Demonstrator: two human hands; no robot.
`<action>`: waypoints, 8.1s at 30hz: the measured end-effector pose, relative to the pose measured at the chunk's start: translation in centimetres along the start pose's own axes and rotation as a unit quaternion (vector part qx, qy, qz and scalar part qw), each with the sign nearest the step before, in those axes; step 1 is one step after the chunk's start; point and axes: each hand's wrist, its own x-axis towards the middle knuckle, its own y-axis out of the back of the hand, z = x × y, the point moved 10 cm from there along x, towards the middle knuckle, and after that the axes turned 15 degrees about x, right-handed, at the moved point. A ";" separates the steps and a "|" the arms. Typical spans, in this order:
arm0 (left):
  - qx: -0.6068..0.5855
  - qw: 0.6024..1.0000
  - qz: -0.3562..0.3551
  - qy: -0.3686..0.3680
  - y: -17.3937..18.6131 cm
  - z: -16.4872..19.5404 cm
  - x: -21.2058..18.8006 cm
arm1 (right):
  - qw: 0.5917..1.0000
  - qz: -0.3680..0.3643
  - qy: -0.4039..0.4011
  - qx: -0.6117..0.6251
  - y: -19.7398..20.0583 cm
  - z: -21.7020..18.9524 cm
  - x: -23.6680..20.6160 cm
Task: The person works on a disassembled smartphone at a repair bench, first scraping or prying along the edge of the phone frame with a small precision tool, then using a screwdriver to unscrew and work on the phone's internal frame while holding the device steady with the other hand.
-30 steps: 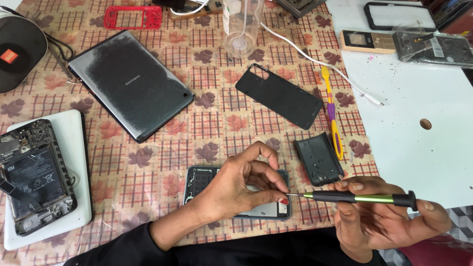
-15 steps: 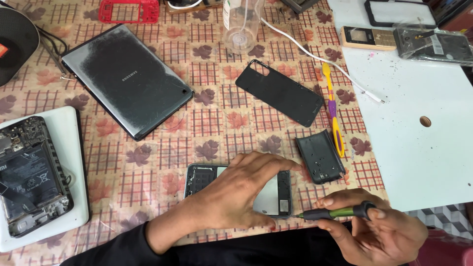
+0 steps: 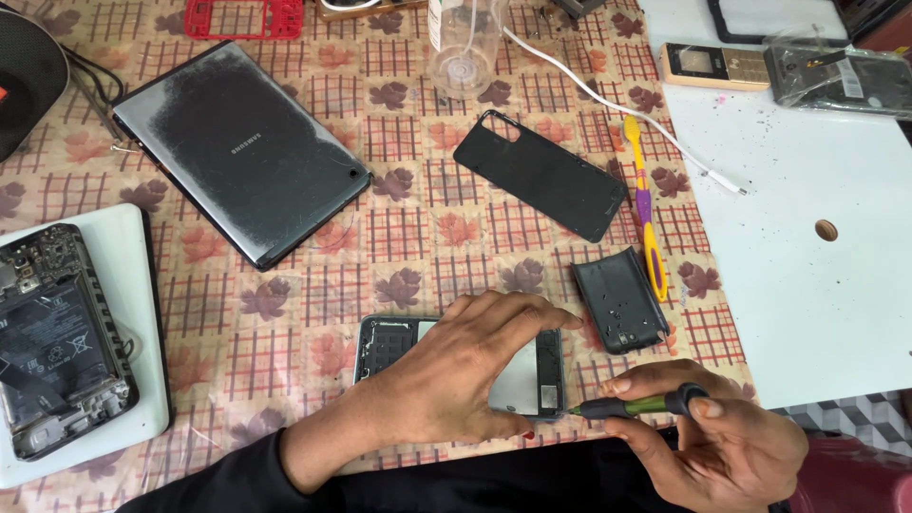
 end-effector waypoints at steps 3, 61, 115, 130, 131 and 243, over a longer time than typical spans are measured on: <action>0.002 1.000 0.001 0.000 0.0 0.0 -0.1 | 1.000 0.005 0.000 -0.012 -0.1 -0.2 0.0; 0.016 1.000 0.012 0.004 0.4 0.2 -0.3 | 0.983 -0.096 0.066 0.140 -4.1 -1.3 2.9; 0.249 0.968 0.020 -0.019 4.5 -2.0 -5.0 | 0.928 0.147 -0.058 -0.339 5.2 0.7 1.7; 0.247 0.968 0.029 -0.019 4.5 -2.1 -5.2 | 0.935 0.140 -0.038 -0.323 5.6 1.6 0.7; 0.247 0.968 0.026 -0.018 4.5 -2.1 -5.2 | 0.929 0.149 -0.041 -0.337 5.7 1.4 0.6; 0.431 0.888 0.086 -0.134 -0.5 4.5 -3.4 | 0.971 0.128 -0.068 -0.192 -0.8 0.2 3.0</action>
